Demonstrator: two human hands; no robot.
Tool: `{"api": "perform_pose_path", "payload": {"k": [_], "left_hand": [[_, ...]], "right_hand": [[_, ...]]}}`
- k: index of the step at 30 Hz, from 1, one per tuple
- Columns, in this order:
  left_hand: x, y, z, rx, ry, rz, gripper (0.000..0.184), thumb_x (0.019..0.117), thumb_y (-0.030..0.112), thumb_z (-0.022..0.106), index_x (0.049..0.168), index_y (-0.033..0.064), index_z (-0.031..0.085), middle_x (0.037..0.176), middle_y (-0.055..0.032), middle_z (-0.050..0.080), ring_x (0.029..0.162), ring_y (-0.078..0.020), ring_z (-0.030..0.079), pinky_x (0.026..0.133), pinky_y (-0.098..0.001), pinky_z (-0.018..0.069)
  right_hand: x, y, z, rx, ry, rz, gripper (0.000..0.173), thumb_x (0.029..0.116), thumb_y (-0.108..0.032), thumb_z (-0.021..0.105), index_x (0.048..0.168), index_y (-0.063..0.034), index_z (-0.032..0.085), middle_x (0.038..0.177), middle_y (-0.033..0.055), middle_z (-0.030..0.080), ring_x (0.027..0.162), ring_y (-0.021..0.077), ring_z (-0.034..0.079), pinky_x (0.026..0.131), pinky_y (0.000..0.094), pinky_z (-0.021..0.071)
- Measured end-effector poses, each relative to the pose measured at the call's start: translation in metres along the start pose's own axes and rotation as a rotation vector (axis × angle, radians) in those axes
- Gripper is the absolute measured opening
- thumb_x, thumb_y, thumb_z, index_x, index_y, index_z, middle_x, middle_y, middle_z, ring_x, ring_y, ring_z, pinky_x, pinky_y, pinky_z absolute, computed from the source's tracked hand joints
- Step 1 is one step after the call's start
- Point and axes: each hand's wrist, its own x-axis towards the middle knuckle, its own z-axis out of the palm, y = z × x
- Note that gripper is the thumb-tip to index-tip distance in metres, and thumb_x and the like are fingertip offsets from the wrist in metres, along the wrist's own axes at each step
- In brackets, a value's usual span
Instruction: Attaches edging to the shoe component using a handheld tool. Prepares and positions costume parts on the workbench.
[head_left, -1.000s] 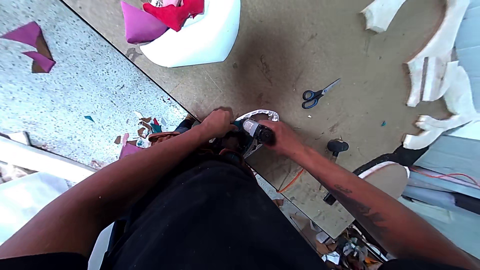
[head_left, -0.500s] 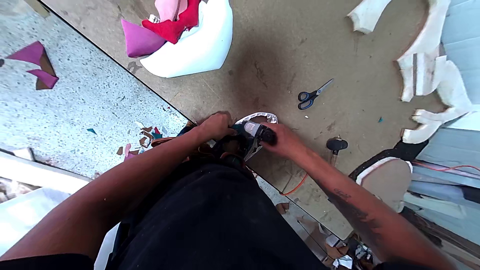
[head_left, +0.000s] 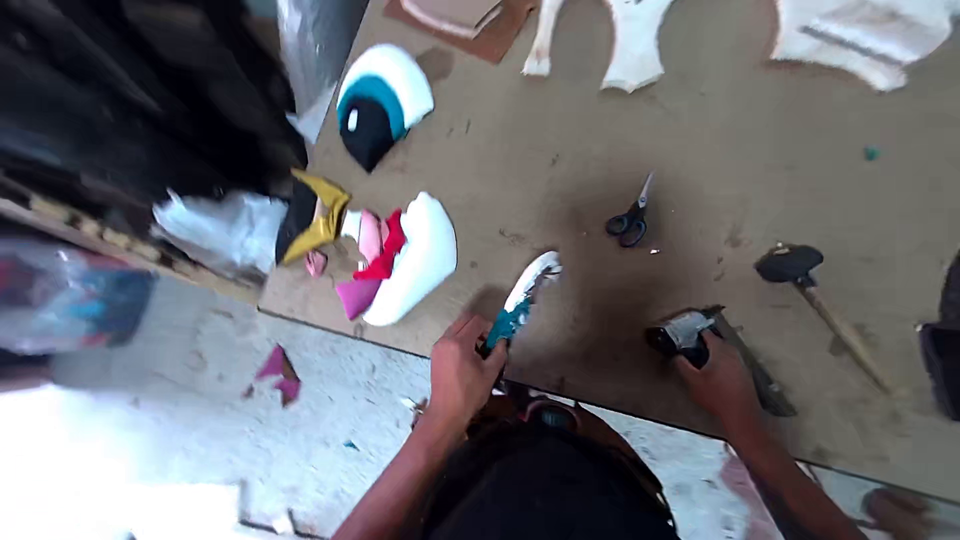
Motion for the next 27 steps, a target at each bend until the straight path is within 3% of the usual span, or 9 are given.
{"api": "perform_pose_path", "payload": {"k": [2, 5, 9, 13, 18, 20, 22, 24, 27], "left_hand": [[0.010, 0.016, 0.000, 0.091, 0.074, 0.109, 0.020, 0.0845, 0.034, 0.077, 0.099, 0.0221, 0.073, 0.089, 0.0084, 0.064, 0.071, -0.0049, 0.061, 0.060, -0.0303, 0.0580], [0.011, 0.007, 0.045, 0.185, -0.102, 0.220, 0.027, 0.0909, 0.040, 0.071, 0.112, 0.0231, 0.075, 0.112, 0.0063, 0.070, 0.106, -0.0084, 0.067, 0.091, -0.0377, 0.0602], [0.010, -0.048, 0.111, 0.304, -0.071, 0.328, 0.044, 0.0919, 0.055, 0.065, 0.125, 0.0272, 0.071, 0.151, 0.0066, 0.053, 0.149, -0.0155, 0.038, 0.124, -0.0492, 0.0318], [0.032, -0.100, 0.128, 0.620, 0.019, 0.275, 0.075, 0.0953, 0.071, 0.042, 0.161, 0.0339, 0.036, 0.174, -0.0024, 0.015, 0.161, -0.0258, 0.005, 0.127, -0.0650, 0.0064], [0.037, -0.105, 0.122, 0.623, -0.060, 0.268, 0.077, 0.0983, 0.072, 0.033, 0.165, 0.0343, 0.023, 0.175, -0.0002, 0.003, 0.161, -0.0244, -0.004, 0.127, -0.0659, 0.0006], [0.034, -0.103, 0.108, 0.414, -0.042, 0.185, 0.066, 0.0995, 0.067, 0.041, 0.158, 0.0382, 0.040, 0.173, 0.0062, 0.017, 0.161, -0.0212, 0.005, 0.128, -0.0642, 0.0059], [0.034, -0.098, 0.088, 0.215, 0.025, -0.013, 0.063, 0.0963, 0.063, 0.053, 0.150, 0.0291, 0.054, 0.167, -0.0001, 0.035, 0.158, -0.0258, 0.022, 0.125, -0.0638, 0.0192], [0.038, -0.098, 0.069, 0.044, -0.004, -0.175, 0.074, 0.0923, 0.062, 0.063, 0.150, 0.0166, 0.053, 0.157, -0.0103, 0.048, 0.148, -0.0294, 0.042, 0.120, -0.0577, 0.0371], [0.051, -0.094, 0.047, -0.228, -0.092, -0.302, 0.076, 0.0906, 0.046, 0.071, 0.154, 0.0141, 0.046, 0.146, -0.0103, 0.059, 0.135, -0.0223, 0.057, 0.113, -0.0483, 0.0490]], "right_hand": [[-0.008, 0.001, 0.006, 0.081, 0.087, -0.001, 0.063, 0.0872, -0.024, 0.076, 0.142, -0.0010, 0.056, 0.148, 0.0267, 0.051, 0.137, 0.0480, 0.047, 0.112, 0.0689, 0.0377], [-0.032, -0.024, 0.012, 0.263, 0.211, -0.023, 0.043, 0.0926, -0.024, 0.069, 0.132, -0.0081, 0.066, 0.151, 0.0194, 0.050, 0.140, 0.0422, 0.045, 0.113, 0.0673, 0.0376], [-0.065, -0.055, 0.023, 0.423, 0.328, -0.139, 0.027, 0.0952, -0.025, 0.061, 0.115, -0.0117, 0.074, 0.141, 0.0080, 0.060, 0.136, 0.0277, 0.052, 0.113, 0.0531, 0.0452], [-0.089, -0.072, 0.057, 0.587, 0.259, -0.188, 0.019, 0.0954, -0.022, 0.062, 0.107, -0.0153, 0.075, 0.128, -0.0009, 0.067, 0.124, 0.0145, 0.061, 0.105, 0.0425, 0.0551], [-0.083, -0.100, 0.097, 0.717, -0.111, -0.170, 0.026, 0.0987, -0.029, 0.058, 0.118, -0.0205, 0.073, 0.113, -0.0052, 0.072, 0.100, 0.0063, 0.070, 0.090, 0.0343, 0.0616], [-0.077, -0.123, 0.088, 0.754, -0.331, -0.194, 0.033, 0.0981, -0.030, 0.060, 0.128, -0.0188, 0.069, 0.121, -0.0031, 0.071, 0.107, 0.0088, 0.069, 0.096, 0.0360, 0.0598], [-0.069, -0.151, 0.079, 0.833, -0.483, -0.201, 0.043, 0.0979, -0.031, 0.063, 0.138, -0.0156, 0.062, 0.130, -0.0004, 0.069, 0.117, 0.0112, 0.067, 0.101, 0.0370, 0.0577], [-0.065, -0.179, 0.080, 0.859, -0.545, -0.196, 0.056, 0.0954, -0.032, 0.067, 0.147, -0.0151, 0.053, 0.136, 0.0020, 0.066, 0.119, 0.0133, 0.066, 0.101, 0.0383, 0.0581], [-0.061, -0.210, 0.100, 0.827, -0.544, -0.122, 0.079, 0.0911, -0.038, 0.072, 0.158, -0.0153, 0.037, 0.142, 0.0072, 0.061, 0.116, 0.0182, 0.068, 0.092, 0.0422, 0.0615]]}}
